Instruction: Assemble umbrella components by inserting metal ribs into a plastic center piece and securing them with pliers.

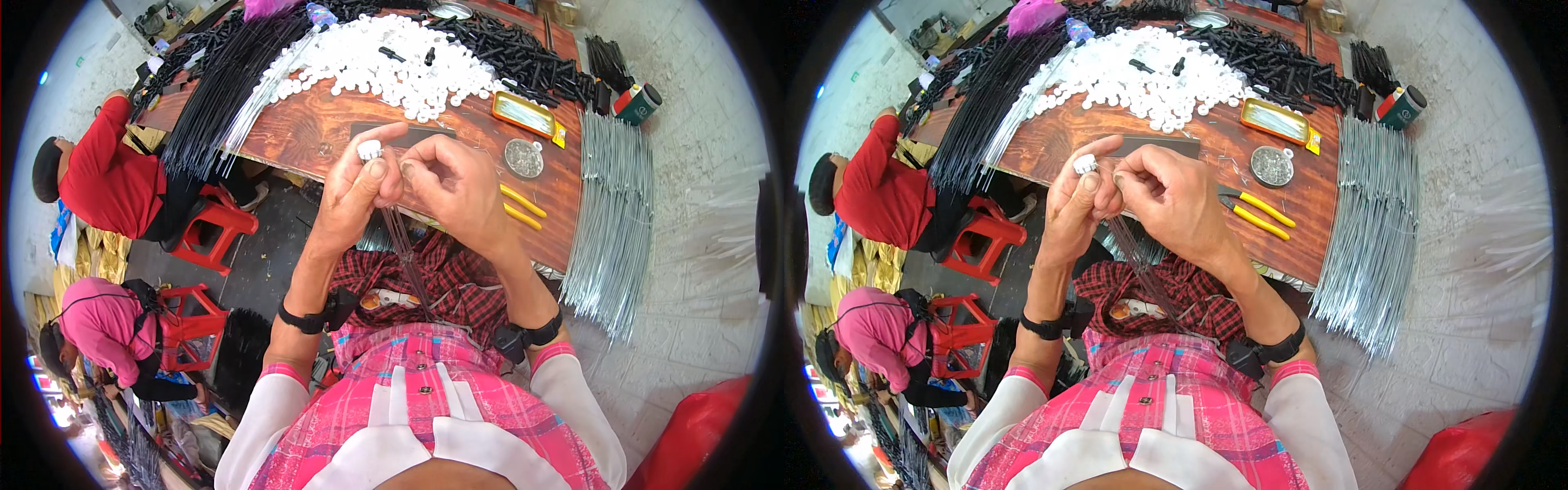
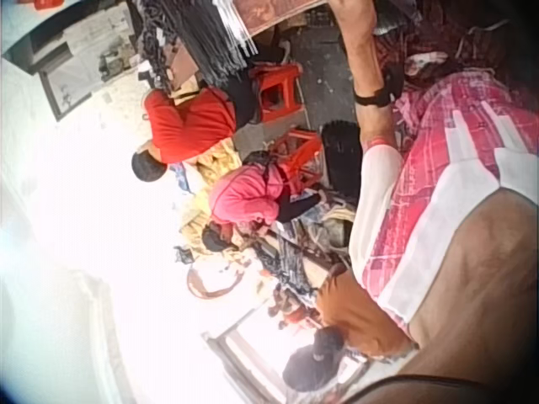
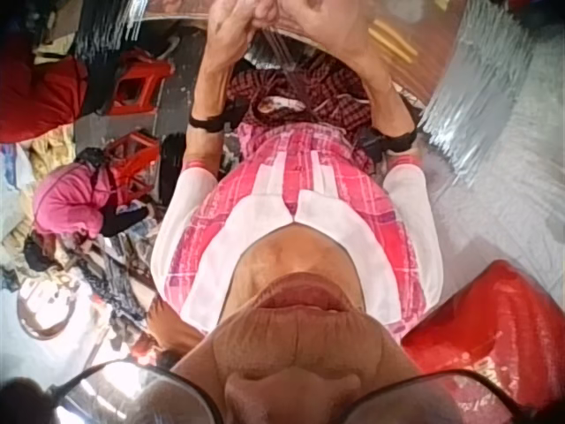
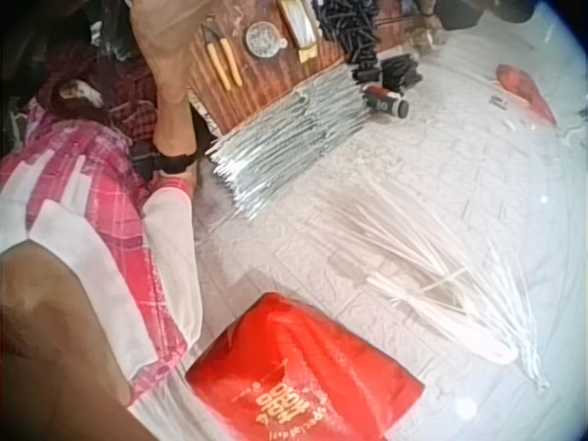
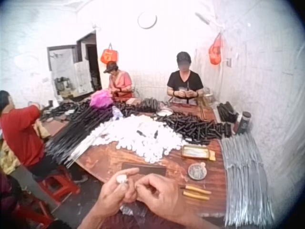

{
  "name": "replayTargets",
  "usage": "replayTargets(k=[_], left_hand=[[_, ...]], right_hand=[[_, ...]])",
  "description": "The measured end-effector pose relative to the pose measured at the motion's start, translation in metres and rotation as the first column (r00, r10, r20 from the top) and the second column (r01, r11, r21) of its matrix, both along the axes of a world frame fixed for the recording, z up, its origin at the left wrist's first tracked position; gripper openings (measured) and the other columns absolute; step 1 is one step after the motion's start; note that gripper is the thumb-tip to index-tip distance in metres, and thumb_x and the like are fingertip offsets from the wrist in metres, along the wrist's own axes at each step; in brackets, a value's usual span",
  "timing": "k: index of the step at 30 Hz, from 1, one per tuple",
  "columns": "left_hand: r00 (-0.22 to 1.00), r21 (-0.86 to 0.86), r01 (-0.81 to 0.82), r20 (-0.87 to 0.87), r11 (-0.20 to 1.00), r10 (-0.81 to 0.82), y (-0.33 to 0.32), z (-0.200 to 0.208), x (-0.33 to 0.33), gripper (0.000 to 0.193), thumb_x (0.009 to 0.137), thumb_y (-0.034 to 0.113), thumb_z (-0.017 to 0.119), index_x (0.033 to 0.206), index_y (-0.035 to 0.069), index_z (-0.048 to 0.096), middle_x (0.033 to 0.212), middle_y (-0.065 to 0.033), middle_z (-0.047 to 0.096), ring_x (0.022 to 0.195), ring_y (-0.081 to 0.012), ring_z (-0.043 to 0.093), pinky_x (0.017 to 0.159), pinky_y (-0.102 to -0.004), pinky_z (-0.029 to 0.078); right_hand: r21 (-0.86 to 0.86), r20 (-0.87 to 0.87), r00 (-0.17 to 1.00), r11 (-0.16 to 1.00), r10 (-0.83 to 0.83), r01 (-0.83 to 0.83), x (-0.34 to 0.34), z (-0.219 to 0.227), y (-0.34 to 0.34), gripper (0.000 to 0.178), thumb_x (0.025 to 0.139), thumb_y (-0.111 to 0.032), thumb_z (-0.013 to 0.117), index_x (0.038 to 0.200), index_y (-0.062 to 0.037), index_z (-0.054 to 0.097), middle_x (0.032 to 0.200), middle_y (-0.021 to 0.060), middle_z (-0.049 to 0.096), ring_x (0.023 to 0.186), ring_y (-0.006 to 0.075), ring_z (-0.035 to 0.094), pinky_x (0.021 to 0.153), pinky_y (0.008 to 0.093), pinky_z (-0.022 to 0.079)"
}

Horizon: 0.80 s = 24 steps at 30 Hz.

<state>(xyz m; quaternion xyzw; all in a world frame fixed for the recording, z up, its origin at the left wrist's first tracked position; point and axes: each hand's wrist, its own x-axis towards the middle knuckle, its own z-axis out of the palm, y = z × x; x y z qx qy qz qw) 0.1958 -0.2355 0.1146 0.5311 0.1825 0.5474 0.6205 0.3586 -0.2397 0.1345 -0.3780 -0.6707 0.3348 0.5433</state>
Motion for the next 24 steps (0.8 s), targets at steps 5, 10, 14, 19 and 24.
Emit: replayTargets(k=[5, 10, 14, 19, 24], left_hand=[[0.948, 0.045, -0.191, -0.250, 0.980, 0.197, -0.006, 0.008, 0.010, 0.037, 0.102, 0.022, 0.049, 0.129, -0.003, 0.045, 0.076, 0.0031, 0.047, 0.065, -0.0037, 0.041, 0.058, -0.0197, 0.035], [0.914, 0.135, -0.231, -0.310, 0.963, 0.263, -0.010, 0.008, 0.015, 0.035, 0.103, 0.022, 0.048, 0.128, -0.001, 0.045, 0.080, 0.0031, 0.049, 0.068, -0.0022, 0.044, 0.059, -0.0191, 0.037], [0.903, 0.130, -0.222, -0.347, 0.966, 0.255, -0.015, 0.015, 0.019, 0.029, 0.102, 0.012, 0.042, 0.128, 0.000, 0.044, 0.077, 0.0019, 0.047, 0.069, -0.0047, 0.042, 0.061, -0.0203, 0.037], [0.978, 0.029, -0.112, -0.176, 0.993, 0.115, -0.008, 0.006, 0.009, 0.033, 0.101, 0.013, 0.044, 0.132, 0.000, 0.043, 0.078, 0.0018, 0.047, 0.069, -0.0050, 0.043, 0.061, -0.0203, 0.037], [0.993, 0.019, -0.093, 0.067, 0.995, 0.092, 0.006, 0.002, -0.013, 0.047, 0.099, 0.022, 0.056, 0.136, -0.003, 0.042, 0.077, 0.0023, 0.041, 0.062, -0.0057, 0.035, 0.054, -0.0219, 0.030]], right_hand=[[0.208, 0.224, 0.954, 0.966, -0.201, 0.155, 0.007, 0.021, -0.010, 0.005, 0.081, -0.008, 0.066, 0.079, -0.0041, 0.064, 0.070, 0.0111, 0.066, 0.058, 0.0232, 0.066, 0.050, 0.0326, 0.050], [0.265, 0.269, 0.933, 0.949, -0.241, 0.169, 0.011, 0.026, -0.016, 0.005, 0.079, -0.008, 0.067, 0.078, -0.0048, 0.064, 0.070, 0.0100, 0.067, 0.058, 0.0230, 0.067, 0.051, 0.0333, 0.050], [0.260, 0.222, 0.952, 0.954, -0.210, 0.150, 0.014, 0.026, -0.019, 0.006, 0.080, -0.008, 0.068, 0.080, -0.0040, 0.065, 0.070, 0.0102, 0.067, 0.058, 0.0229, 0.067, 0.051, 0.0332, 0.051], [0.193, 0.260, 0.961, 0.980, -0.098, 0.048, 0.029, 0.029, -0.022, 0.007, 0.083, -0.010, 0.066, 0.083, -0.0033, 0.065, 0.073, 0.0108, 0.067, 0.061, 0.0234, 0.067, 0.055, 0.0335, 0.051], [0.205, 0.688, 0.639, 0.937, -0.344, 0.284, 0.109, -0.026, -0.013, 0.015, 0.084, -0.017, 0.067, 0.090, -0.0044, 0.063, 0.089, 0.0125, 0.065, 0.082, 0.0317, 0.064, 0.071, 0.0422, 0.050]])
